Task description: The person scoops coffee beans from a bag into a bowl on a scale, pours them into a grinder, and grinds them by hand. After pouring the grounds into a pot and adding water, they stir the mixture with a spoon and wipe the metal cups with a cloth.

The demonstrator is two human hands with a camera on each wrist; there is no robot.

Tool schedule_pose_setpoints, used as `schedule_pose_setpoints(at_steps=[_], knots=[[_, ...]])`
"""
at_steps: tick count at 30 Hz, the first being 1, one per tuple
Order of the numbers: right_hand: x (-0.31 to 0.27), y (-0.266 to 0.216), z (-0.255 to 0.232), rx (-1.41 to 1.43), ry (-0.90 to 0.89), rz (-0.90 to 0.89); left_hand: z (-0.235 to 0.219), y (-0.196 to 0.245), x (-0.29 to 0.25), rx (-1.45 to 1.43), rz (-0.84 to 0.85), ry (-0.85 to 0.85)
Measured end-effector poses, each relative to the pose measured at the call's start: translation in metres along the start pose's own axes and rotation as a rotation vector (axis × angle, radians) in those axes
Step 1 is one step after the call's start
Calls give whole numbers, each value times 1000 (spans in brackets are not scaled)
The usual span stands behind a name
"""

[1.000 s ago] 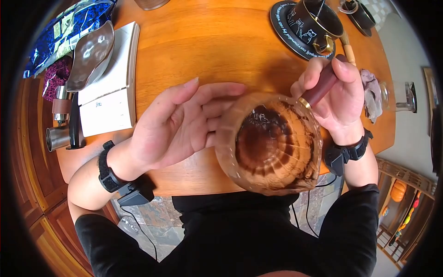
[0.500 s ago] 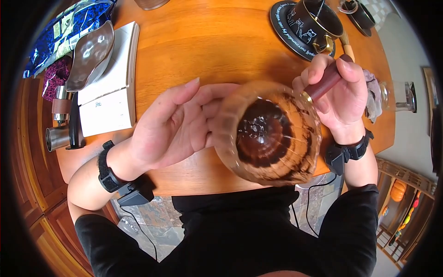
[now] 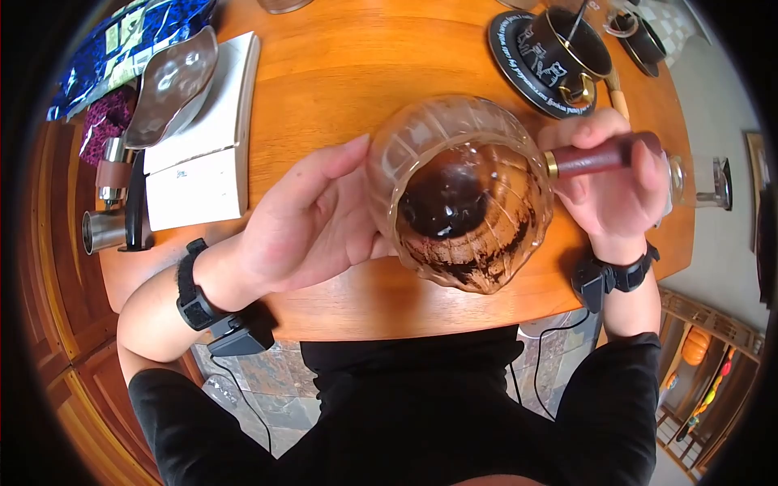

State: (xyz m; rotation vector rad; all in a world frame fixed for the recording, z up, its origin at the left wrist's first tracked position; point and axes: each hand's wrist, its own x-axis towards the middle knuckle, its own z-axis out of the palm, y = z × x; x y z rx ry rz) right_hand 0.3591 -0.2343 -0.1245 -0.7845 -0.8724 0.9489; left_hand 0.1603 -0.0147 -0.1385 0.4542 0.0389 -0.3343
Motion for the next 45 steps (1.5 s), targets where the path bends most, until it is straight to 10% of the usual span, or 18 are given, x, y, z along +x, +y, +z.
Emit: schedule_pose_setpoints(at_steps=[18,45], knots=[[5,2,0,321,144,231,1,1,1,47,78,63],[7,2,0,223,61,106,0,-1,1,122,88,31]])
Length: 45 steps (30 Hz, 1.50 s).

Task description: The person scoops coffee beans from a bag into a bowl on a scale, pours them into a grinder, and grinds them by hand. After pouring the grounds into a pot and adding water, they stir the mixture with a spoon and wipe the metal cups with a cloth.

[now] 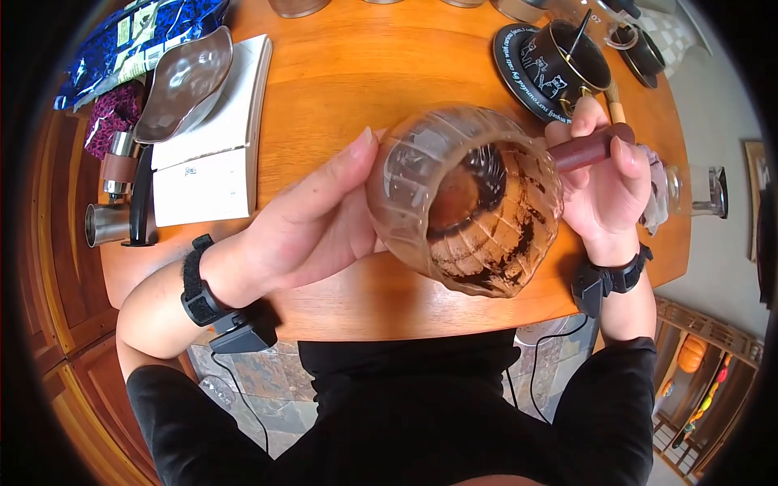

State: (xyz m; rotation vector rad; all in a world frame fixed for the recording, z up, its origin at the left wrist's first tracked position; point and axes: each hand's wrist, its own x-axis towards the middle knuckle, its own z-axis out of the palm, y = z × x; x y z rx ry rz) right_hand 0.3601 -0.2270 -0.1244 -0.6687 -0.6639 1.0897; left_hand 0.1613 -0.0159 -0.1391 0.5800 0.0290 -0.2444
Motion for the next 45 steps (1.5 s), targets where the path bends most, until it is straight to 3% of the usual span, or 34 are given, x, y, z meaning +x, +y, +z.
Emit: schedule_pose_setpoints(at_steps=[5,9,12,15,18,21,25,27,30,39,45], knots=[[0,-1,4,-115,-118,-111,2,3,-1,49,-40,-13],[-4,-7,16,-250,-40,-39,3,5,-2,24,-97,2],[-3,-3,6,-182,-125,-58,6,7,-3,110,-99,51],[-4,-5,5,-112,-47,45,2,3,-1,-19,-67,72],[-1,0,1,-6,-7,56,-7,1,0,-78,7,-72],[-2,-1,-1,68,42,94,-6,2,0,-173,17,-50],[-2,2,3,160,25,82,-4,3,-2,-216,41,119],[-1,2,-4,139,-82,61,0,4,-3,-181,31,219],[-1,3,-4,111,-117,22,-3,7,-5,-93,29,70],[-3,1,-2,-73,-182,-74,-13,5,-5,-150,37,-76],[-9,0,24,-293,-155,-139,-19,3,-7,-77,36,-13]])
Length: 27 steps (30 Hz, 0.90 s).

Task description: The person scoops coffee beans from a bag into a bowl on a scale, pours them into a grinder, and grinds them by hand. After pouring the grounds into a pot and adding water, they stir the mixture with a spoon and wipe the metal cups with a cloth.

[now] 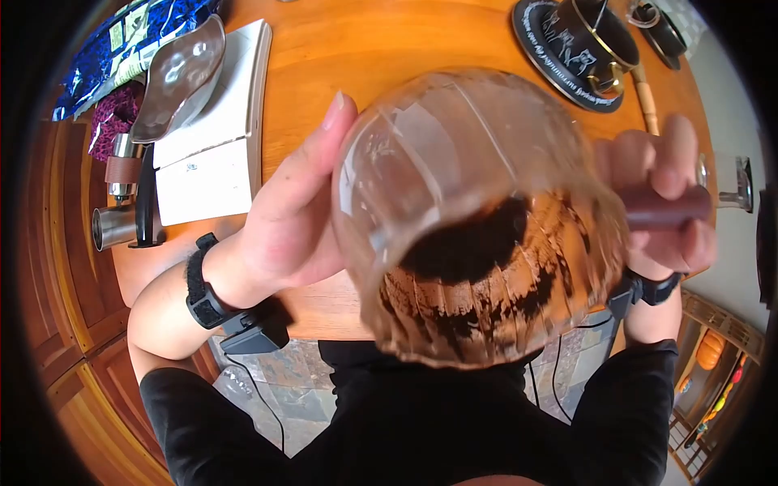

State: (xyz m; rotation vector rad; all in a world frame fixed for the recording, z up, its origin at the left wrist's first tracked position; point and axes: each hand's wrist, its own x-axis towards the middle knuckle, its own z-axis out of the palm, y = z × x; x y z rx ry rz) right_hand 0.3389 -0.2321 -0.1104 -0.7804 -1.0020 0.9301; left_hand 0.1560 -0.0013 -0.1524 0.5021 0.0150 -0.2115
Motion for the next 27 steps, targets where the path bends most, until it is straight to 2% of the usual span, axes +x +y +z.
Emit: schedule_pose_setpoints(at_steps=[4,7,9,10,13,17,18,21,25,27], knots=[[-7,4,1,100,-28,-33,-5,-5,-3,53,-23,72],[-4,9,-6,139,-144,-104,-18,-8,-1,-77,-18,-171],[-3,10,-4,150,-160,-117,-20,-8,2,-88,-1,-244],[-4,10,-3,152,-163,-117,-18,-9,2,-60,14,-233],[-3,10,-3,163,-172,-125,12,0,-5,-4,-42,48],[-3,11,-2,181,-186,-131,-3,1,-14,117,-49,50],[-3,12,-2,181,-186,-131,-8,0,-20,92,-74,101],[-3,14,-1,192,-192,-126,-47,-8,-12,-21,-30,-203],[-1,17,1,202,-192,-123,-46,-7,-14,-113,-64,-217],[0,17,1,207,-184,-122,-34,-4,-13,-140,-83,-136]])
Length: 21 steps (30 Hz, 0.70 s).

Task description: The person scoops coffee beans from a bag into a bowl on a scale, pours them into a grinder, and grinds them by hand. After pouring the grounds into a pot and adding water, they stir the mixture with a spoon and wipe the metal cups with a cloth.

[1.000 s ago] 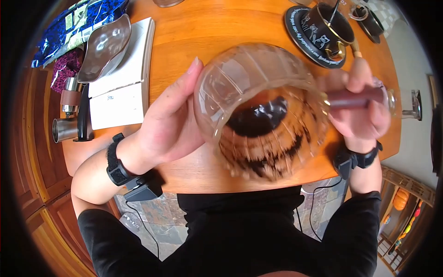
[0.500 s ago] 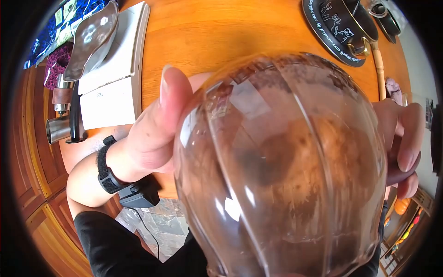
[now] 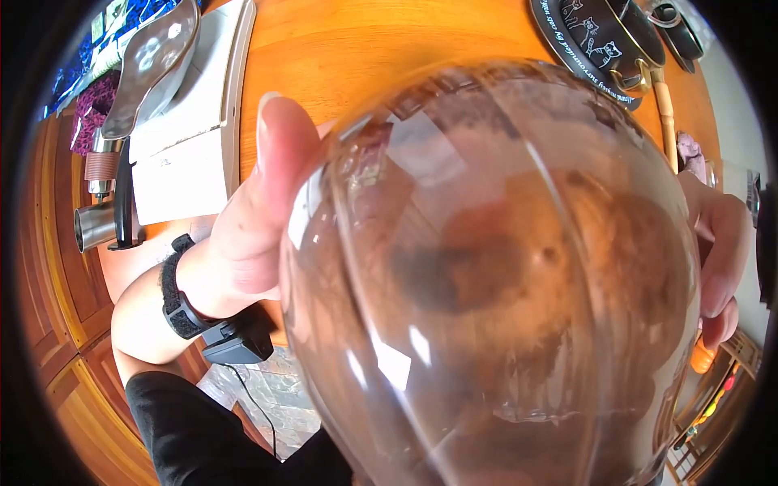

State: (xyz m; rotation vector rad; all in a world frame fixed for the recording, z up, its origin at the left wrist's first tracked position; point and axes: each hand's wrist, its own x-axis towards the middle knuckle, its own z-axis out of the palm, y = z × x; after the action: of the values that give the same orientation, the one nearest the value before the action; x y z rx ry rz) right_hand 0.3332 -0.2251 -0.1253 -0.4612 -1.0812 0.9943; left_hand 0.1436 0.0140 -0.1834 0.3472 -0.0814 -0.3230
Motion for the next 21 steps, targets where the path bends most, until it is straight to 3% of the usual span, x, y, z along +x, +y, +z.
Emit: schedule_pose_setpoints(at_steps=[5,9,11,12,13,16,19,21], knots=[[-2,-3,0,27,72,18,35,-2,13,59,27,324],[1,-24,9,-233,342,268,36,0,18,159,57,187],[4,-25,3,-248,325,255,49,0,20,144,36,216],[0,-22,-3,-152,294,228,51,-1,23,53,16,265],[-1,-19,-9,-54,261,205,57,1,24,155,-28,341],[-2,-18,-5,32,372,251,54,0,27,181,31,228],[1,-22,-4,43,469,262,54,0,28,80,31,263],[0,-22,-13,60,398,291,51,-2,26,176,47,275]])
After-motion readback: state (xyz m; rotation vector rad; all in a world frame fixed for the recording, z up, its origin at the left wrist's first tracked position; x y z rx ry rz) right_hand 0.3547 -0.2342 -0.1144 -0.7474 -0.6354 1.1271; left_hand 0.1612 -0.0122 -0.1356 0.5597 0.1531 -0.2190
